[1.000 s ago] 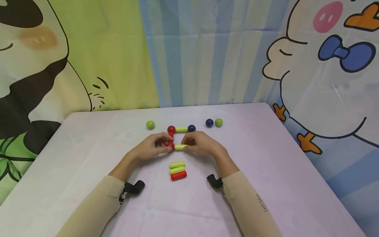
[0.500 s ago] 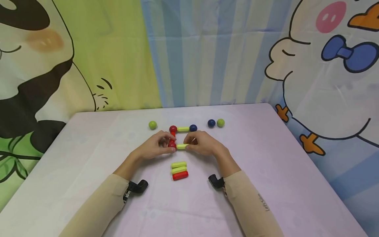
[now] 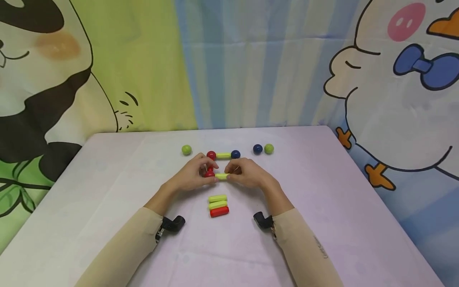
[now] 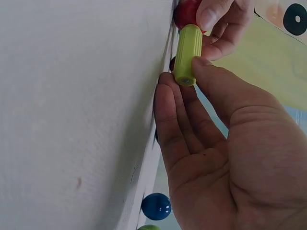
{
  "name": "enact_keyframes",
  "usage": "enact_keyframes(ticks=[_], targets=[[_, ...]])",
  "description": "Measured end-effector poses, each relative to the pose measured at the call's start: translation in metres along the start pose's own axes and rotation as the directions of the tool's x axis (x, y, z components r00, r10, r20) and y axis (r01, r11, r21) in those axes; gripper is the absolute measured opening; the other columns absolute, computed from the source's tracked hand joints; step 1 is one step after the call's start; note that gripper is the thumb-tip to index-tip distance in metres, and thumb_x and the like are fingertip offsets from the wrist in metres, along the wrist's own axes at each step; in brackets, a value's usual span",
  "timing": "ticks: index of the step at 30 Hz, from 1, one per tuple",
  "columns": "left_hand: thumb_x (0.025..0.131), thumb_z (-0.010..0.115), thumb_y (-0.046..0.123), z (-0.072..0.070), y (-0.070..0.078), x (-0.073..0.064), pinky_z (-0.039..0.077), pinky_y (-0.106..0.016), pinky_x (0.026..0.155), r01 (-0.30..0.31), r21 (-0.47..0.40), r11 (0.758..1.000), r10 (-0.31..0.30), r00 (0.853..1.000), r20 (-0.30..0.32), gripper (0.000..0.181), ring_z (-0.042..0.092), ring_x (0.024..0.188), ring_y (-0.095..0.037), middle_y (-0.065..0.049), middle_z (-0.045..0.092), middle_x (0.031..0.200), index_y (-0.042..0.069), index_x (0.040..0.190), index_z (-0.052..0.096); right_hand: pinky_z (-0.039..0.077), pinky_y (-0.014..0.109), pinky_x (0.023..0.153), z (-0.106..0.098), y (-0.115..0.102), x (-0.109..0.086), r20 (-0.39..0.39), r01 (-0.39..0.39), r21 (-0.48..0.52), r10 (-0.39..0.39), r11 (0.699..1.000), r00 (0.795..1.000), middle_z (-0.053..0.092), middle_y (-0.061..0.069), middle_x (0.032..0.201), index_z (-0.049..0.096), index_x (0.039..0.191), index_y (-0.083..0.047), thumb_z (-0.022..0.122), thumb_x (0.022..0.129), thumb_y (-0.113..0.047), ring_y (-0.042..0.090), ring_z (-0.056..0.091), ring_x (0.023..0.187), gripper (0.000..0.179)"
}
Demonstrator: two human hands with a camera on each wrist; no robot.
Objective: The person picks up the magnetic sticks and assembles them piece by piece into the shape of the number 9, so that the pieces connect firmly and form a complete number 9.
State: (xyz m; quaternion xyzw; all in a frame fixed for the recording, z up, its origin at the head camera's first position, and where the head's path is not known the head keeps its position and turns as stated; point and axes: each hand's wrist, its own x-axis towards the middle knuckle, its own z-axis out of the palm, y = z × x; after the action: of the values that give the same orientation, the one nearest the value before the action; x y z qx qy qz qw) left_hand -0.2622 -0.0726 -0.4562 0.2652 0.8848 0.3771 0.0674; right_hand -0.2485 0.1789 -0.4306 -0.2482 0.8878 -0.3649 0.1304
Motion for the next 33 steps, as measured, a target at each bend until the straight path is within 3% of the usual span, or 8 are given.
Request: enact_keyframes(ticks=[5, 14, 22, 25, 28, 33], targets=[[0.085, 0.085, 0.032, 0.001, -0.001, 0.002, 0.046, -0.031, 0.078, -0.022, -0.008, 1.000, 0.022, 1.000, -0.005, 0.037, 0.051, 0.092, -0.019, -0.004, 0.049, 0.106, 0.021, 0.116, 0.068, 0.050, 0.036, 0.089, 0.000, 0.003, -0.002, -0.010, 0.004, 0.008, -0.004, 1.000, 1.000, 0.070, 0.000, 0.105, 0.070, 0.112, -0.015, 0.071, 0.097, -0.015, 0.018, 0.062, 0.095, 0.014], [0.086, 0.083, 0.034, 0.003, 0.012, 0.002, 0.045, -0.029, 0.078, -0.079, 0.170, 0.982, 0.078, 0.997, 0.011, 0.027, 0.052, 0.097, -0.017, 0.000, 0.045, 0.116, 0.024, 0.107, 0.071, 0.052, 0.035, 0.085, -0.002, 0.003, -0.002, -0.018, -0.005, 0.022, 0.005, 1.000, 1.000, 0.069, 0.003, 0.107, 0.070, 0.107, -0.016, 0.072, 0.097, -0.015, 0.017, 0.068, 0.093, 0.011], [0.087, 0.083, 0.033, 0.005, 0.013, 0.008, 0.044, -0.030, 0.078, -0.088, 0.177, 0.980, 0.091, 0.996, -0.006, 0.022, 0.050, 0.098, -0.016, 0.002, 0.049, 0.111, 0.022, 0.103, 0.073, 0.055, 0.038, 0.090, -0.005, -0.001, -0.005, -0.032, 0.003, 0.006, -0.003, 1.000, 0.999, 0.068, 0.003, 0.108, 0.069, 0.108, -0.014, 0.072, 0.097, -0.015, 0.019, 0.067, 0.100, 0.011], [0.087, 0.082, 0.033, 0.005, 0.011, 0.009, 0.046, -0.030, 0.081, -0.084, 0.160, 0.984, 0.087, 0.996, -0.011, 0.021, 0.051, 0.101, -0.015, 0.003, 0.051, 0.110, 0.022, 0.103, 0.073, 0.056, 0.040, 0.093, -0.006, -0.006, -0.007, -0.062, 0.048, -0.018, -0.049, 0.999, 0.997, 0.067, 0.004, 0.108, 0.069, 0.107, -0.011, 0.072, 0.096, -0.014, 0.020, 0.064, 0.104, 0.012], [0.088, 0.081, 0.033, 0.004, 0.009, 0.009, 0.047, -0.030, 0.084, -0.068, 0.145, 0.987, 0.070, 0.998, -0.009, 0.020, 0.051, 0.104, -0.015, 0.003, 0.051, 0.111, 0.022, 0.103, 0.073, 0.056, 0.038, 0.087, -0.006, -0.012, -0.009, -0.084, 0.112, -0.055, -0.116, 0.992, 0.990, 0.067, 0.002, 0.103, 0.070, 0.107, -0.010, 0.072, 0.096, -0.013, 0.019, 0.063, 0.097, 0.012], [0.088, 0.082, 0.031, 0.005, 0.007, 0.007, 0.048, -0.031, 0.088, -0.062, 0.116, 0.991, 0.064, 0.998, -0.012, 0.020, 0.053, 0.107, -0.017, 0.002, 0.052, 0.111, 0.021, 0.104, 0.073, 0.056, 0.033, 0.081, -0.003, -0.024, -0.013, -0.044, 0.187, -0.054, -0.189, 0.981, 0.981, 0.067, -0.004, 0.094, 0.071, 0.106, -0.012, 0.073, 0.095, -0.013, 0.013, 0.062, 0.089, 0.011]])
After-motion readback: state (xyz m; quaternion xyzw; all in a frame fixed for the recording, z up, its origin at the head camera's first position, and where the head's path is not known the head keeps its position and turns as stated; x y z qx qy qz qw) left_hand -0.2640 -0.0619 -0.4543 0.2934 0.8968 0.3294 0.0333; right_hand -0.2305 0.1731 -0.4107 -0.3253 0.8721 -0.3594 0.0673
